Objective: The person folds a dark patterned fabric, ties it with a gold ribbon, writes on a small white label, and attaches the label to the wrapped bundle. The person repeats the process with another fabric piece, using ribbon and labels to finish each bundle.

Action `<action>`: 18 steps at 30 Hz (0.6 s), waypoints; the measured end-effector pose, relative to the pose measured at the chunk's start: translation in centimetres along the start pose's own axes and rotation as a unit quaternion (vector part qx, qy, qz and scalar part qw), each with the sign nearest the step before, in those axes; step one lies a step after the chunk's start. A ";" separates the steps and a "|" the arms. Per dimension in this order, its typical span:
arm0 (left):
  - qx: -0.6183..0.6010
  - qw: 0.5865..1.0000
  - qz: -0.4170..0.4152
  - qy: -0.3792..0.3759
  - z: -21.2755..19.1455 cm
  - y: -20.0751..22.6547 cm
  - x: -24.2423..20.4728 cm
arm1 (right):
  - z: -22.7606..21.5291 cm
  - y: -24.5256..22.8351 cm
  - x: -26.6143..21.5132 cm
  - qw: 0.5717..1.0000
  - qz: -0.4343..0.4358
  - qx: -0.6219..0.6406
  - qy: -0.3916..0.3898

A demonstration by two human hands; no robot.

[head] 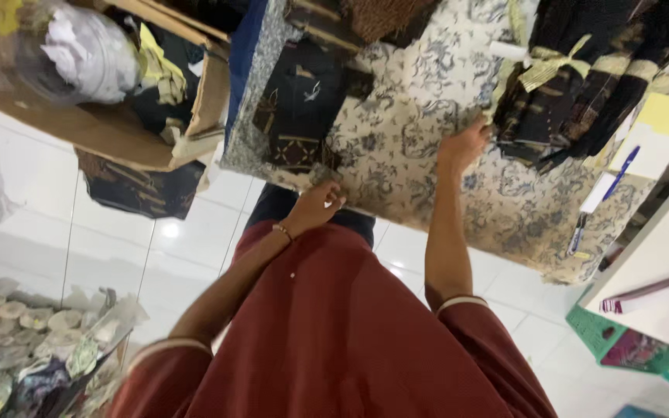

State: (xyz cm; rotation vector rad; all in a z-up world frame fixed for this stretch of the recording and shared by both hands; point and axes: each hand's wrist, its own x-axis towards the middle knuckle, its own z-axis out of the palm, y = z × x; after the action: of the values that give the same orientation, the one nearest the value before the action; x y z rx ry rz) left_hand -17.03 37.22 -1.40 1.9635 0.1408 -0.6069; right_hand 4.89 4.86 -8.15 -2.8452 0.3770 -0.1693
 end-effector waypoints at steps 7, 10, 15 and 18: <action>-0.045 0.998 0.022 -0.027 -2.3 5.4 2.8 | -2.1 -3.4 -3.6 0.840 0.125 0.512 -0.125; -0.038 0.980 0.137 0.140 -1.7 8.4 6.7 | -3.8 -5.9 -6.8 0.712 0.189 0.664 -0.132; -0.085 0.994 -0.070 -0.013 1.6 12.3 15.2 | -6.7 -6.7 -9.8 0.762 0.248 0.515 -0.304; -0.112 0.993 0.045 0.006 6.0 12.8 17.7 | -6.7 -4.4 -10.3 0.735 0.094 0.579 -0.339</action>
State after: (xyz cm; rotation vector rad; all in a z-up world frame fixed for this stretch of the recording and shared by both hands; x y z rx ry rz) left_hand 0.76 23.11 -1.47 1.7473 0.1206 -0.4980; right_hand -4.96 10.07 -1.31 -1.4433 0.2403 0.5031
